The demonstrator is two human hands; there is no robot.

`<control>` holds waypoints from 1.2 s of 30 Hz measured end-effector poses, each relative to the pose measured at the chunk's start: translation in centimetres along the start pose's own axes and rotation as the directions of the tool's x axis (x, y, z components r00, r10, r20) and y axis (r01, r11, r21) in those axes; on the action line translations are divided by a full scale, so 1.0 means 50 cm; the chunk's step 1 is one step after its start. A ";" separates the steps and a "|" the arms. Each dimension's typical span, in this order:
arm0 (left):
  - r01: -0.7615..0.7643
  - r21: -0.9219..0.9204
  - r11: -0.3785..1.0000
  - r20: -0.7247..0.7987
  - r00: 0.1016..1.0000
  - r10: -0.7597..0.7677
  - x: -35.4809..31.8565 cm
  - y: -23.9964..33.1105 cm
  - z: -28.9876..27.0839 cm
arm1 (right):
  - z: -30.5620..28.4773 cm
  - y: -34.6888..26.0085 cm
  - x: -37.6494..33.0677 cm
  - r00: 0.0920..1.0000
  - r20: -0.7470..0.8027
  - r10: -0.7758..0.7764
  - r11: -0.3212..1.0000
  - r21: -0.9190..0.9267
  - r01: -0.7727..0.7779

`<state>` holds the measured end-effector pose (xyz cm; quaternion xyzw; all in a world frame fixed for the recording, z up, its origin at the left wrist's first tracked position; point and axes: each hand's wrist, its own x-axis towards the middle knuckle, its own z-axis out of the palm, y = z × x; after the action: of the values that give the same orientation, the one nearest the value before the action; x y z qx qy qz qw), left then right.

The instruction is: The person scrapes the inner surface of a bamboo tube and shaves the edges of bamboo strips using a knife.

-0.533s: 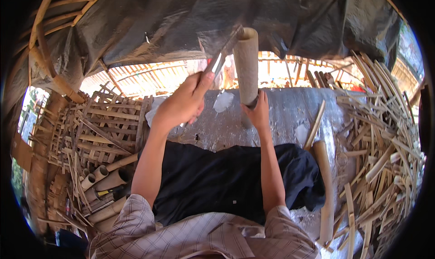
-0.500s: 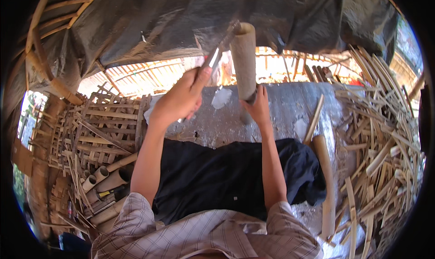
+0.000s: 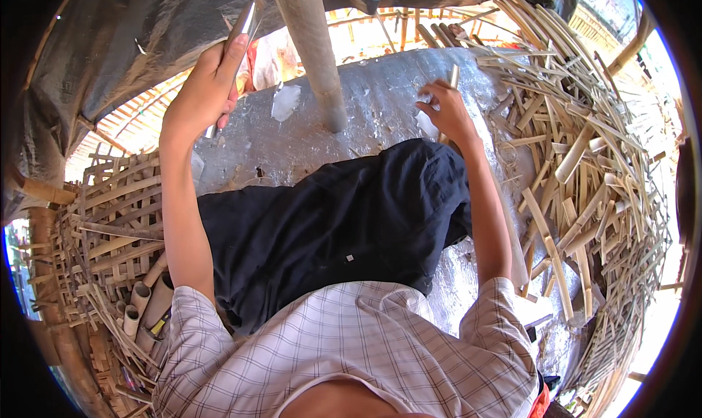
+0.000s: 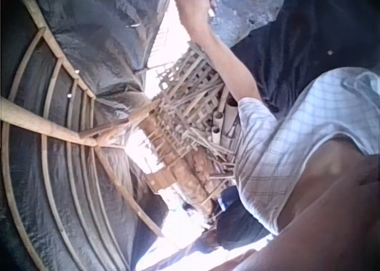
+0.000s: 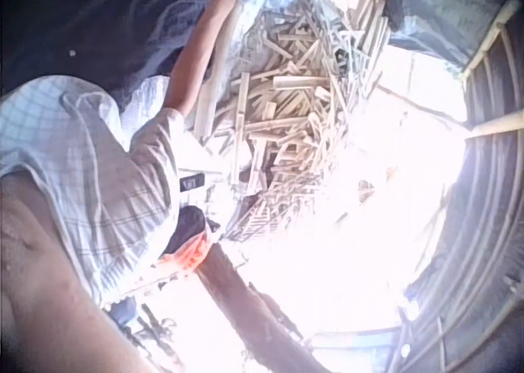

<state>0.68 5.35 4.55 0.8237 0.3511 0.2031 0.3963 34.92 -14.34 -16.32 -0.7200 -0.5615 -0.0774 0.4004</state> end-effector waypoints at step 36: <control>-0.017 -0.053 0.998 -0.031 0.999 0.015 0.023 -0.059 -0.029 | -0.205 -0.138 -0.458 0.303 0.862 0.406 0.667 -0.052 -0.743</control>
<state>-0.67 8.23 3.16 0.8124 0.3449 0.2281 0.4111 24.18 -37.88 -18.94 -0.7344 -0.3782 0.5214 0.2140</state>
